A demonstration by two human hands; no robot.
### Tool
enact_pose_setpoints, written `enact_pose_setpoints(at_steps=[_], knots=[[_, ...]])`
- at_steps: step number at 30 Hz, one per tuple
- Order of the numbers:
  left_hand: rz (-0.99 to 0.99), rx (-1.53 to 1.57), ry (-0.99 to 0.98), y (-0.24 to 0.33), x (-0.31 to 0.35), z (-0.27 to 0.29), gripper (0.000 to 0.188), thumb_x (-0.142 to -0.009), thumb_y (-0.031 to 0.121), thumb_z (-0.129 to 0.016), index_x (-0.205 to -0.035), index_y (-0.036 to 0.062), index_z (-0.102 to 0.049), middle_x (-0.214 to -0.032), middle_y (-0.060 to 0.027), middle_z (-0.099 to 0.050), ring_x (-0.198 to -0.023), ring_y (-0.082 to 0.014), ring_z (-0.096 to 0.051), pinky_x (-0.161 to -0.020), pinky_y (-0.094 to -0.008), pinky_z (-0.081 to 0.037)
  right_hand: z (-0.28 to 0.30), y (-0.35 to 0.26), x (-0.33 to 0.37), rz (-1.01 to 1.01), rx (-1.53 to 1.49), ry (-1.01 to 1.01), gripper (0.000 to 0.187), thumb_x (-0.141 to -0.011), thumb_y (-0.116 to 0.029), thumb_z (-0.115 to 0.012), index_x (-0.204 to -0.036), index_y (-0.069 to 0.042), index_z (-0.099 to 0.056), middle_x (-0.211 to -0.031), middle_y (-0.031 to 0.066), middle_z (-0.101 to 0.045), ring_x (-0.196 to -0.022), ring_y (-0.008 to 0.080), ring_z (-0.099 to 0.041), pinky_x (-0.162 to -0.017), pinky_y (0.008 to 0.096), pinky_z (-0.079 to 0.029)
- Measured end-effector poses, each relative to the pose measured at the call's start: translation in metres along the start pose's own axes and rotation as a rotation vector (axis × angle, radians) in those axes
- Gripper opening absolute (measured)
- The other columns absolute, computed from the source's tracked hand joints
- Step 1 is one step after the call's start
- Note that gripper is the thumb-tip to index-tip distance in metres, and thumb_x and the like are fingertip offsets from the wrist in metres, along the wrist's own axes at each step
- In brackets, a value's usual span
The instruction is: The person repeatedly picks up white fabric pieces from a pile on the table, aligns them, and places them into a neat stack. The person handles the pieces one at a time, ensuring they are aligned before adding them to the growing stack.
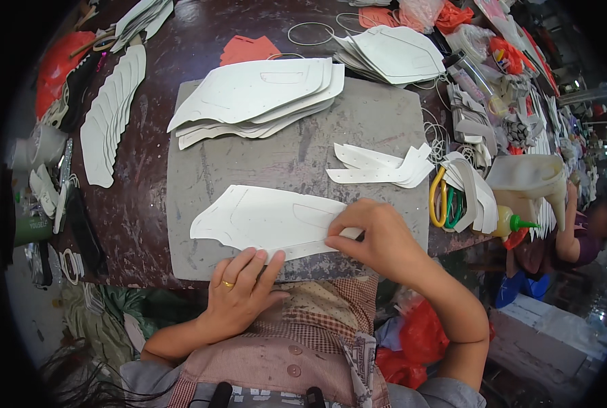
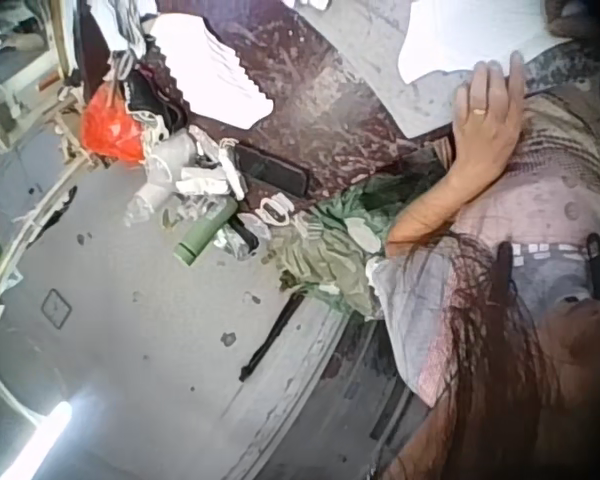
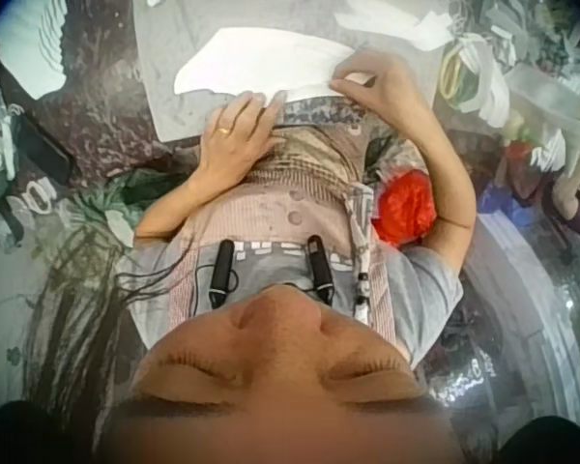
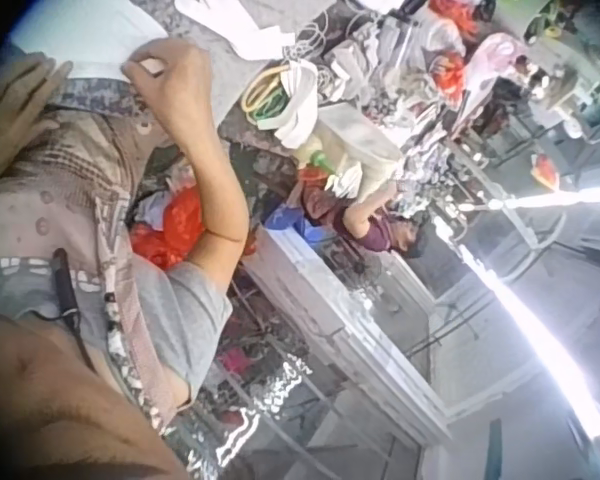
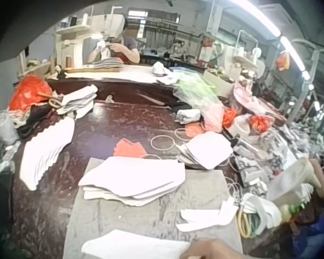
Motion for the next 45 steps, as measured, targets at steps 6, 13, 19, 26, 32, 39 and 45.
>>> enact_pose_setpoints(at_steps=[6, 13, 19, 26, 32, 39, 45], knots=[[-0.019, -0.091, -0.032, 0.002, -0.007, 0.003, 0.07, -0.081, 0.044, -0.07, -0.141, 0.0124, -0.058, -0.124, -0.0084, -0.051, -0.121, -0.022, -0.048, -0.095, -0.0367, -0.039, -0.004, 0.004, -0.012, 0.033, 0.063, -0.131, 0.014, -0.077, -0.016, -0.077, -0.085, -0.004, -0.075, -0.085, 0.0143, -0.071, -0.084, 0.0356, -0.067, -0.071, 0.0435, -0.052], [-0.053, 0.121, -0.053, 0.016, -0.037, 0.012, 0.068, -0.08, 0.044, -0.073, -0.132, 0.0015, -0.06, -0.127, -0.0162, -0.058, -0.12, -0.0311, -0.055, -0.097, -0.0426, -0.046, -0.008, -0.004, -0.012, 0.031, 0.321, -0.107, 0.019, -0.079, -0.018, -0.076, -0.09, -0.004, -0.07, -0.088, 0.0139, -0.071, -0.086, 0.0349, -0.068, -0.071, 0.0437, -0.053], [-0.083, 0.268, -0.04, 0.044, -0.041, -0.017, 0.071, -0.084, 0.047, -0.068, -0.136, 0.0003, -0.056, -0.138, -0.0191, -0.056, -0.129, -0.0325, -0.052, -0.107, -0.0447, -0.044, 0.024, -0.007, 0.015, 0.074, 0.229, 0.22, 0.026, -0.081, -0.013, -0.076, -0.104, -0.004, -0.067, -0.087, 0.0083, -0.069, -0.08, 0.0227, -0.067, -0.068, 0.0341, -0.051], [-0.002, 0.025, 0.074, 0.054, -0.05, -0.025, 0.074, -0.082, 0.052, -0.068, -0.139, 0.0067, -0.056, -0.125, -0.0088, -0.053, -0.12, -0.0242, -0.049, -0.104, -0.0391, -0.042, 0.022, 0.045, 0.017, -0.139, -0.281, 0.309, 0.023, -0.085, -0.007, -0.076, -0.106, -0.002, -0.067, -0.081, 0.0001, -0.066, -0.075, 0.0065, -0.059, -0.066, 0.0232, -0.046], [0.061, 0.148, -0.038, 0.045, -0.068, -0.026, 0.072, -0.076, 0.048, -0.075, -0.133, 0.0065, -0.061, -0.116, -0.0093, -0.053, -0.105, -0.0263, -0.052, -0.092, -0.0405, -0.044, 0.019, 0.041, 0.004, -0.18, -0.031, 0.173, 0.017, -0.083, -0.006, -0.073, -0.098, -0.002, -0.066, -0.078, 0.0064, -0.066, -0.069, 0.0172, -0.062, -0.065, 0.0303, -0.048], [0.044, 0.137, 0.081, -0.025, -0.104, 0.027, 0.049, -0.082, 0.018, -0.076, -0.126, 0.0018, -0.061, -0.121, -0.0147, -0.058, -0.113, -0.0312, -0.056, -0.103, -0.0482, -0.042, 0.017, -0.008, 0.017, 0.282, 0.036, 0.404, 0.012, -0.084, -0.009, -0.072, -0.094, -0.003, -0.067, -0.079, 0.013, -0.065, -0.074, 0.0325, -0.063, -0.067, 0.0387, -0.05], [-0.014, 0.346, 0.142, -0.044, -0.094, 0.036, 0.02, -0.08, -0.001, -0.072, -0.098, 0.004, -0.065, -0.091, -0.0083, -0.068, -0.089, -0.0295, -0.064, -0.097, -0.0459, -0.045, 0.065, -0.003, 0.019, 0.418, 0.171, 0.661, 0.024, -0.083, 0.0, -0.071, -0.107, 0.0, -0.07, -0.097, 0.0141, -0.067, -0.091, 0.0306, -0.065, -0.08, 0.0356, -0.051]])
Point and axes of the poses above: each hand's wrist, its own x-axis away from the middle knuckle, its own z-axis out of the back of the hand, y = z × x, the point moved 9 cm from there along -x, towards the middle knuckle
